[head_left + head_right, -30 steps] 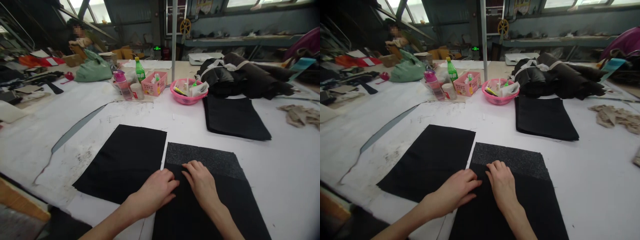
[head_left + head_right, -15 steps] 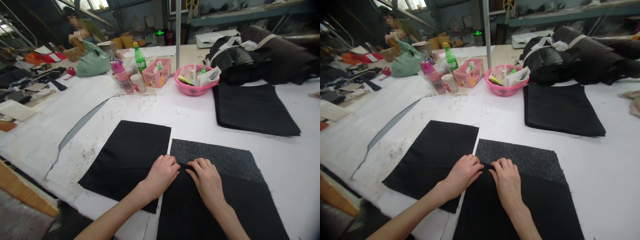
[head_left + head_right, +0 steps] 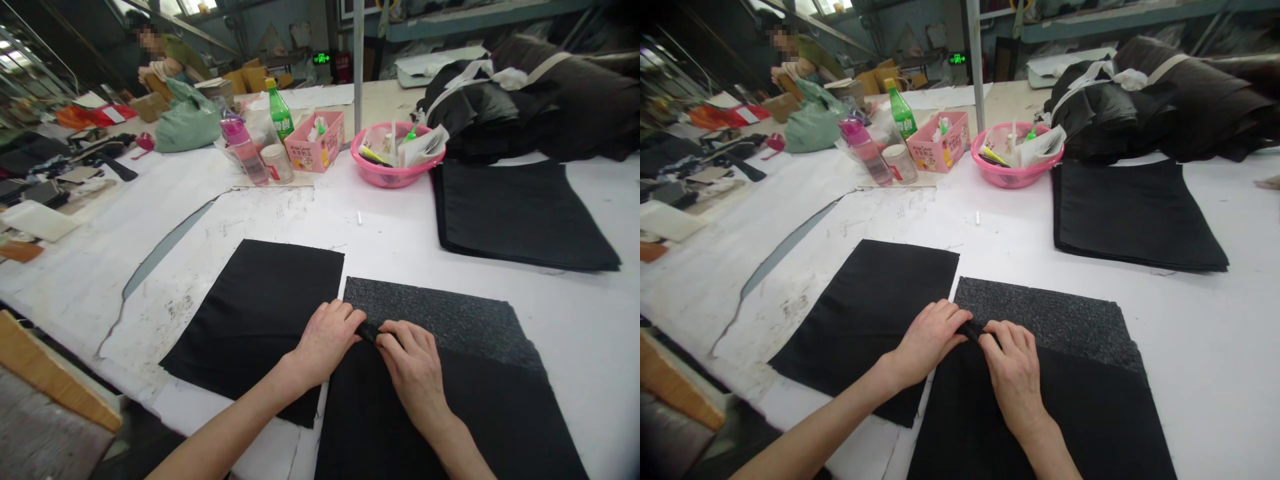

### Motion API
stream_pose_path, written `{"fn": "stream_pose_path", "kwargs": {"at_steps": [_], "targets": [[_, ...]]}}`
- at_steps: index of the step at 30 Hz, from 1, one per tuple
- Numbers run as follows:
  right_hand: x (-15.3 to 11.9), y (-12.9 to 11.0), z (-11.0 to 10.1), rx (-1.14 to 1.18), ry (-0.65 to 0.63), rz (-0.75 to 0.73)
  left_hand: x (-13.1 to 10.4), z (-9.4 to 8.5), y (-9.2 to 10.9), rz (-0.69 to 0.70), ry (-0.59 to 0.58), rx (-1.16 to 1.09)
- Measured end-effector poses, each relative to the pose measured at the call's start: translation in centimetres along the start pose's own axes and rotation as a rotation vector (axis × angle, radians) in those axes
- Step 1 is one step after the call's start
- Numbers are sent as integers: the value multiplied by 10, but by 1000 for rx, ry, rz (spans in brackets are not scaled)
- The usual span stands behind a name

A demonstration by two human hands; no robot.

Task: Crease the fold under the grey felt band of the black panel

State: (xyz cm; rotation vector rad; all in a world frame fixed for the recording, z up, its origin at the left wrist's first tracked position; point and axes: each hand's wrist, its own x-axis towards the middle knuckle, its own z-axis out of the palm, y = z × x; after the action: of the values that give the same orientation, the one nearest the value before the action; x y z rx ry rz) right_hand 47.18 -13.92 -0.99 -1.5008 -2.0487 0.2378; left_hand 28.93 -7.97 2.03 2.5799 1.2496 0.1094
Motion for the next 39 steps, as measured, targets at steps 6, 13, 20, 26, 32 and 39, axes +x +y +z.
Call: {"fn": "stream_pose_path", "kwargs": {"at_steps": [6, 13, 20, 26, 32, 39], "targets": [[1, 2, 0, 67, -10, -16, 1, 0, -3, -20, 74, -8], [-1, 5, 3, 63, 15, 1, 9, -5, -6, 201, 62, -2], [-12, 29, -20, -150, -24, 104, 9, -5, -15, 117, 10, -61], [-60, 108, -88, -435, 113, 139, 10, -4, -16, 117, -1, -122], [-108, 171, -160, -774, 233, 297, 11, -8, -19, 114, -10, -125], [-30, 73, -75, -118, 47, 166, 13, -7, -21, 117, -25, -84]]}}
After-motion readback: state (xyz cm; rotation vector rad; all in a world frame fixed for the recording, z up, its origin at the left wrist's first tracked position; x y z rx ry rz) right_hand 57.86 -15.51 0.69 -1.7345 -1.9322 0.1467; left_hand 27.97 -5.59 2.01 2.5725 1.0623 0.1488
